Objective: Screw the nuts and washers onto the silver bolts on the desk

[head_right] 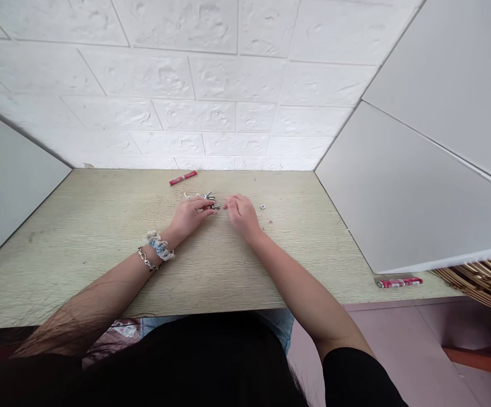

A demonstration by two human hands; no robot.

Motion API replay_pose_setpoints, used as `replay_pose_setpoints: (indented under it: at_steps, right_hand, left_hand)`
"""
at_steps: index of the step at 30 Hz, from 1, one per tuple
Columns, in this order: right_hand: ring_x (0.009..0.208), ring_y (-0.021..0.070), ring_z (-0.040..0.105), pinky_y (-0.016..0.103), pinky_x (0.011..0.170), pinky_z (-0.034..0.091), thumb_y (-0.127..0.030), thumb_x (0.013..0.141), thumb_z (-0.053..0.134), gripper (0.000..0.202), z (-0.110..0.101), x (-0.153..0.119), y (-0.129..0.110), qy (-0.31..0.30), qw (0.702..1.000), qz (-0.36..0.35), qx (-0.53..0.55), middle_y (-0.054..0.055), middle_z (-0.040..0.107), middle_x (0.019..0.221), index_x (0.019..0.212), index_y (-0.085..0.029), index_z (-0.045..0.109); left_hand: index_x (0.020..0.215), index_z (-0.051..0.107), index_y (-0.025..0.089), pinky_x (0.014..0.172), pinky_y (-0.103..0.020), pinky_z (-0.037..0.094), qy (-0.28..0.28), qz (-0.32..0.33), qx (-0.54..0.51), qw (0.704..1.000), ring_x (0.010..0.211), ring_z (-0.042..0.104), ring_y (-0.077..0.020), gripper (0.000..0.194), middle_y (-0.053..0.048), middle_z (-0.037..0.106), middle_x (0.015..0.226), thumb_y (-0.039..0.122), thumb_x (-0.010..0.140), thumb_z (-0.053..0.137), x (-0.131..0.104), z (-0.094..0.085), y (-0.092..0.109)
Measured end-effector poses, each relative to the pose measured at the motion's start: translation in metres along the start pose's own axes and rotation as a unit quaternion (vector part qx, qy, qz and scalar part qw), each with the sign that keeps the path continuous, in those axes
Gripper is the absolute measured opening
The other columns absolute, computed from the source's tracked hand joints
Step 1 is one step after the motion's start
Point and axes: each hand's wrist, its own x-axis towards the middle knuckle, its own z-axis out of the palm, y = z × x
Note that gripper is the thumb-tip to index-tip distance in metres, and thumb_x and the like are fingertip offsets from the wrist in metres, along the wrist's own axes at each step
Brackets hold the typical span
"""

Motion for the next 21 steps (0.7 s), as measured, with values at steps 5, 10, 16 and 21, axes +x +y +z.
replay_pose_setpoints:
  at_steps: [5,10,16,21]
  right_hand:
    - [0.123,0.0228,0.057,0.041,0.108,0.041,-0.052,0.094,0.035,0.05,0.006,0.001,0.004,-0.058,0.998,-0.018,0.001,0.009,0.07,0.12,0.096,-0.021,0.074]
    - [0.093,0.0205,0.066,0.037,0.091,0.049,-0.044,0.096,0.032,0.06,0.003,-0.002,0.0,-0.004,1.0,0.011,0.003,0.006,0.07,0.073,0.044,-0.023,0.051]
    - [0.102,0.0212,0.063,0.038,0.094,0.048,-0.029,0.088,0.044,0.03,0.005,0.0,0.003,-0.044,0.999,-0.017,-0.023,0.008,0.072,0.103,0.095,-0.019,0.071]
    - [0.12,0.0235,0.057,0.042,0.108,0.041,-0.02,0.083,0.048,0.041,0.015,0.0,0.012,-0.102,0.991,-0.064,-0.065,0.012,0.065,0.126,0.121,-0.015,0.065]
  left_hand:
    - [0.097,0.074,0.02,0.079,-0.03,0.055,-0.023,0.042,-0.011,0.999,0.081,0.067,-0.0167,0.017,-0.004,0.074,0.089,0.031,0.086,0.067,0.0,0.0,0.0]
    - [0.094,0.074,0.02,0.079,-0.031,0.055,-0.002,0.003,-0.003,1.0,0.083,0.067,-0.0183,0.018,-0.005,0.074,0.09,0.034,0.085,0.069,0.0,-0.001,0.0]
    - [0.098,0.074,0.019,0.082,-0.032,0.054,-0.011,0.0,-0.017,1.0,0.085,0.067,-0.0183,0.019,-0.005,0.074,0.093,0.032,0.084,0.069,-0.001,-0.002,0.002]
    - [0.1,0.073,0.019,0.084,-0.032,0.055,-0.025,0.026,-0.019,0.999,0.088,0.068,-0.018,0.018,-0.005,0.074,0.096,0.028,0.087,0.066,-0.001,-0.002,0.002]
